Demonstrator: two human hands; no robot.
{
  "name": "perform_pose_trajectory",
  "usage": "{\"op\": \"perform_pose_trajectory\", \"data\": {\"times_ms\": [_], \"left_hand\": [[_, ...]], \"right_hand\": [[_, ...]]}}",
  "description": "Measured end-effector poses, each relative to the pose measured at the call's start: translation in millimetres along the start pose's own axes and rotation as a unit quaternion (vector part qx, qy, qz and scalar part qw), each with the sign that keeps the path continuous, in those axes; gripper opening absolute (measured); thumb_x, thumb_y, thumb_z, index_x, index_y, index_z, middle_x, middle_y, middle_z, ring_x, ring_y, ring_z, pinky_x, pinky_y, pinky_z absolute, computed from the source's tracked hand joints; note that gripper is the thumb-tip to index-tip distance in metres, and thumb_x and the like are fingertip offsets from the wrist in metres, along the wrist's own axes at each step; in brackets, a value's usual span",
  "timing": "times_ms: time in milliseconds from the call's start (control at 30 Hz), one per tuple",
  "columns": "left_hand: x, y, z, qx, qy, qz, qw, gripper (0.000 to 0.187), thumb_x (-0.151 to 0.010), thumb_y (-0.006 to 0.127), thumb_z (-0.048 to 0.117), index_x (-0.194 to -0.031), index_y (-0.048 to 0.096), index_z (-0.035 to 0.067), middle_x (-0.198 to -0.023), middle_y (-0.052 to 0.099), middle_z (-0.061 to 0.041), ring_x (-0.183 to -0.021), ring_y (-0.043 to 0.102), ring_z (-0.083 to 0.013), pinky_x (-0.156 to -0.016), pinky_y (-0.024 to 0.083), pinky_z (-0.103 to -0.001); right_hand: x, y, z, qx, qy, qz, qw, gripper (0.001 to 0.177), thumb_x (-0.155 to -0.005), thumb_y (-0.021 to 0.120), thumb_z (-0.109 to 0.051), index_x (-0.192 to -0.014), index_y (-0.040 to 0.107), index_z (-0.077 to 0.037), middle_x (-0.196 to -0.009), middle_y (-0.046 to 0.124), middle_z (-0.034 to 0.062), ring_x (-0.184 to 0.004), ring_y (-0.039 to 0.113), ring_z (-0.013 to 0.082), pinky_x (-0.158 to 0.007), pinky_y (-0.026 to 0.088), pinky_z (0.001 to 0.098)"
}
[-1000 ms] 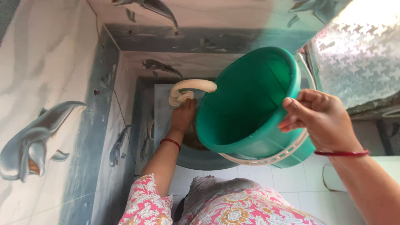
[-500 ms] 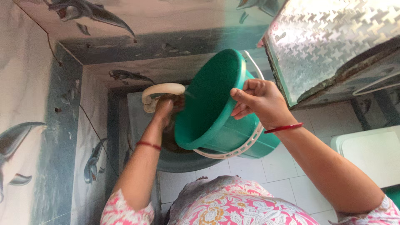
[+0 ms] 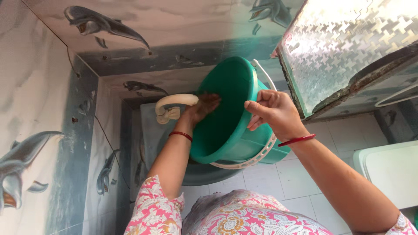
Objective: The person washes a cloth in a bucket of water on the stairs, then carries the bucket into a bathroom and pours the water into a sink. They rinse the bucket, place it on the toilet tank, and use a handheld shower hose and a broom to clean the tiled floor.
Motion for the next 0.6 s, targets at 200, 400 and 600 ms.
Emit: {"op": "perform_pose_trajectory", "data": {"times_ms": [200,400,600], "left_hand": [[87,31,32,-0.269,-0.022,-0.027,0.963,0.055,-0.102,0.047,0.020,-0.151,0.042,-0.003,-0.153,0.047,-0.027,-0.140,0.046,-0.0420,-0.114,0.040,-0.056],[119,23,57,-0.231,-0.031,-0.052,0.971,0.053,-0.102,0.048,0.013,-0.151,0.038,-0.005,-0.154,0.044,-0.028,-0.143,0.045,-0.0433,-0.118,0.041,-0.050],[138,22,56,-0.176,0.019,0.003,0.984,0.050,-0.101,0.051,0.008,-0.146,0.040,-0.012,-0.148,0.047,-0.034,-0.139,0.050,-0.0435,-0.117,0.044,-0.050]], "right_hand": [[-3,-13,17,-0.124,-0.010,0.060,0.990,0.010,-0.091,0.070,-0.005,-0.088,0.064,0.002,-0.071,0.064,0.0042,-0.049,0.063,0.0118,-0.046,0.051,0.0224],[-1,-10,26,-0.146,0.009,0.080,0.986,0.014,-0.094,0.071,-0.010,-0.091,0.066,0.002,-0.067,0.064,0.0028,-0.043,0.057,0.0083,-0.042,0.045,0.0187],[1,-18,30,-0.143,0.043,0.113,0.982,0.015,-0.094,0.071,-0.013,-0.092,0.066,0.001,-0.066,0.065,0.0025,-0.041,0.054,0.0066,-0.039,0.041,0.0181]]}}
Point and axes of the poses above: each hand's wrist, its own x-axis away from the middle knuckle, its own y-axis out of the palm, z = x × y, the point moved 2 cm from there along -x, towards the middle knuckle
